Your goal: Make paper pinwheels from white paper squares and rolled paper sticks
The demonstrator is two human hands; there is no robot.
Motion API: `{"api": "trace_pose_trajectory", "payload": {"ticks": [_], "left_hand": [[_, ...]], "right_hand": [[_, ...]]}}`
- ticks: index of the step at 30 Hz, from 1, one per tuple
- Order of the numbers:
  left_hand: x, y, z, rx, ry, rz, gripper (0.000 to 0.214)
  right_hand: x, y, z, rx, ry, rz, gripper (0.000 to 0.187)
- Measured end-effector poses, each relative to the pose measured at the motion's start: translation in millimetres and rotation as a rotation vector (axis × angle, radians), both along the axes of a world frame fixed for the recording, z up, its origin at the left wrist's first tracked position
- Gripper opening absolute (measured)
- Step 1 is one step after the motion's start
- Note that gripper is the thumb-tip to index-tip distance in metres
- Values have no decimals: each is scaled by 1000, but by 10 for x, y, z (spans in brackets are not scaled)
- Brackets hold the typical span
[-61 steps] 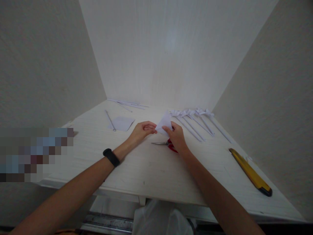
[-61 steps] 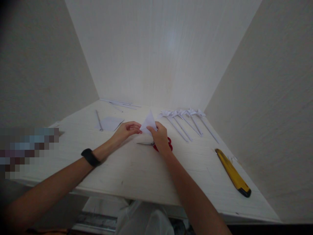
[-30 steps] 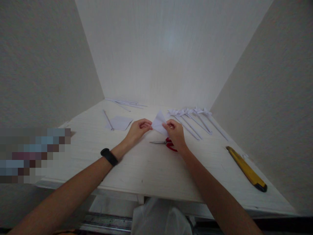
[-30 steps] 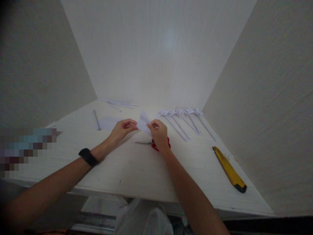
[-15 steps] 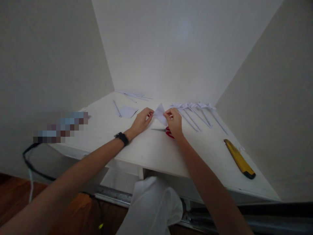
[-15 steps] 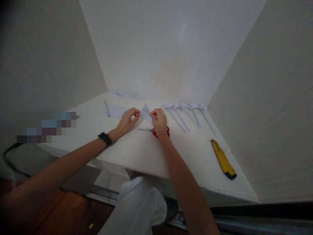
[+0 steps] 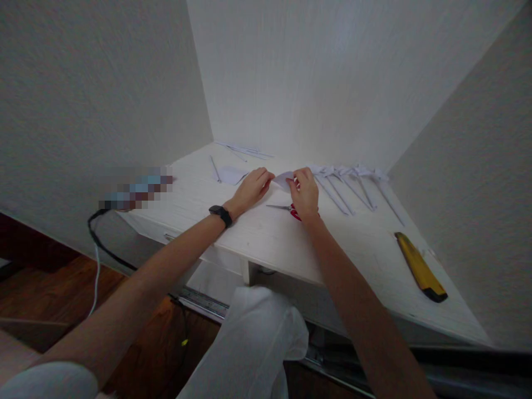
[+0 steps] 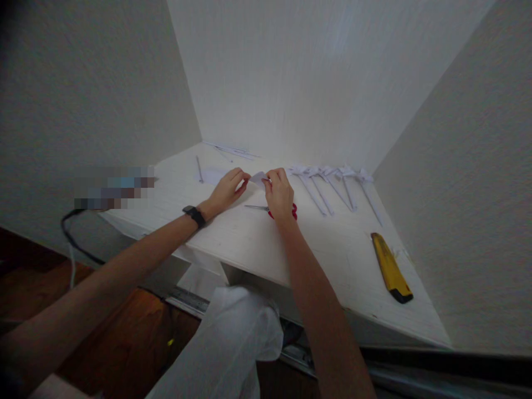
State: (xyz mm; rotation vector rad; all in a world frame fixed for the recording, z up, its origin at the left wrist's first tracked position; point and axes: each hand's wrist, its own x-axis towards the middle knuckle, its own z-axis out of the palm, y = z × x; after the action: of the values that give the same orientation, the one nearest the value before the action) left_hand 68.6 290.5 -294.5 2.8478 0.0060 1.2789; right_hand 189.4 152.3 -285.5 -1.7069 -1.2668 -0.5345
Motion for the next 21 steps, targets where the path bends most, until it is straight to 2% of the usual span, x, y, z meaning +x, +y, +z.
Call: {"api": "trace_pose_trajectory", "payload": {"ticks": [4,13,21], "left_hand": [[10,32,3,96,-43,32,16],[-15,29,31,113,-93,54,17],[-19,45,54,125,-112,50,16]], "right_hand": [[-36,-51,56,-30,-90,-38,20],[-94,-76,136,-97,-315,-85,18],[-130,-91,152,-97,-380,-110,27]]}}
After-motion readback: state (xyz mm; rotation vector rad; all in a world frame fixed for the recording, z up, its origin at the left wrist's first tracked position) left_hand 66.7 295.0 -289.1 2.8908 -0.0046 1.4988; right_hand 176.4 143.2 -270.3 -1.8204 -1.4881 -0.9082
